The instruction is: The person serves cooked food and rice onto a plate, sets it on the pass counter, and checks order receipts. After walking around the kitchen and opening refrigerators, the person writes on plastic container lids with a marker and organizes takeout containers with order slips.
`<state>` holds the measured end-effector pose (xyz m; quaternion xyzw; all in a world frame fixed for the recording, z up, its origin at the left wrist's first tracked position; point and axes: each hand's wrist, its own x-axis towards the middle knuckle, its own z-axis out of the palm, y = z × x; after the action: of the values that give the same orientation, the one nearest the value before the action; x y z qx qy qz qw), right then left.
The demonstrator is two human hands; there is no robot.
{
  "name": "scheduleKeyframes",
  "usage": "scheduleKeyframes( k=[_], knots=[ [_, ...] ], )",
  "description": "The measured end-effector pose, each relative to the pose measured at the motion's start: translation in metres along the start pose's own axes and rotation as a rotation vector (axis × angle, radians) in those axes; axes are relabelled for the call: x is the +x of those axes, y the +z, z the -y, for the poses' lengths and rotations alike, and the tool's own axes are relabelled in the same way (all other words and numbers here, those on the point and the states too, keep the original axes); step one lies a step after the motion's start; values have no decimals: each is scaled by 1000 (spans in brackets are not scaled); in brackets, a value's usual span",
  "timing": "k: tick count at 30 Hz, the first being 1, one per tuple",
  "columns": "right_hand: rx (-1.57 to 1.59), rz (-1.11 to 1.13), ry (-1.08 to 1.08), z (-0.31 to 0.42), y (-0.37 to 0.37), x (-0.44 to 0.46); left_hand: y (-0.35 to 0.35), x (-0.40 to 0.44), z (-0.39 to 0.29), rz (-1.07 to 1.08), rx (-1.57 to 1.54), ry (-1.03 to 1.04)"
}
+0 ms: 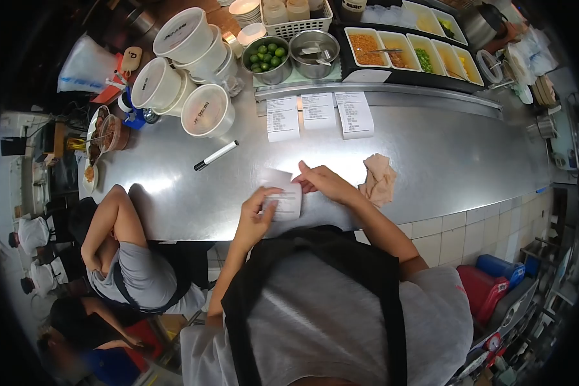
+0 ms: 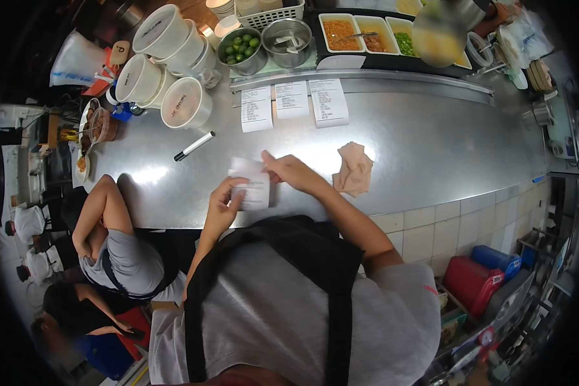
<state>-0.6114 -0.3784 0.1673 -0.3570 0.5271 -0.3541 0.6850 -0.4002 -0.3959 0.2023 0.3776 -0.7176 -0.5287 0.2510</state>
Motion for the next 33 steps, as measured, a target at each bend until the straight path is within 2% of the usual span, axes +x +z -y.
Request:
scheduleKeyframes(
  k=[2,4,6,9,10,11,12,14,16,19,22,25,26,27,28,30,31,32,33],
  knots=[
    [69,18,76,8,12,-2,2,2,-31,75,53,3],
    [140,29,150,3,16,-3,3,-1,-38,300,57,-24],
    [199,136,264,-9,14,4,3,0,-34,382,69,-51],
    [384,116,302,-13,25,-5,2,6,-17,630,42,88],
    [447,130,296,-12,31,-7,2,8,-12,650,39,101],
    [485,65,301,-10,38,-13,3,10,-8,725,47,152],
    [488,40,296,-19,43,-12,2,12,-6,796,51,206],
    [352,-54,120,-44,50,-7,0,17,-5,867,26,265],
    [298,-134,190,-24,62,-21,-1,19,-1,935,-3,319],
    [130,-98,286,-23,68,-31,0,20,13,1019,-121,409],
    [111,-162,205,-42,77,-44,5,18,15,1177,-187,424],
    [186,-215,250,-36,85,-72,22,12,16,1274,-281,446],
    [188,-214,250,-44,84,-80,29,11,17,1370,-255,444],
    [152,-364,197,-56,82,-90,34,11,17,1466,-225,441],
    [116,-513,141,-65,78,-102,39,13,15,1467,-220,440],
    [183,-952,44,-77,64,-133,51,17,8,1554,-173,416],
    [245,-1139,-161,-91,52,-153,60,15,8,1556,-167,417],
    [306,-1320,-372,-104,43,-170,70,13,10,1458,-182,369],
    [461,-1344,-426,-87,44,-189,82,11,9,1358,-196,321]
  ],
)
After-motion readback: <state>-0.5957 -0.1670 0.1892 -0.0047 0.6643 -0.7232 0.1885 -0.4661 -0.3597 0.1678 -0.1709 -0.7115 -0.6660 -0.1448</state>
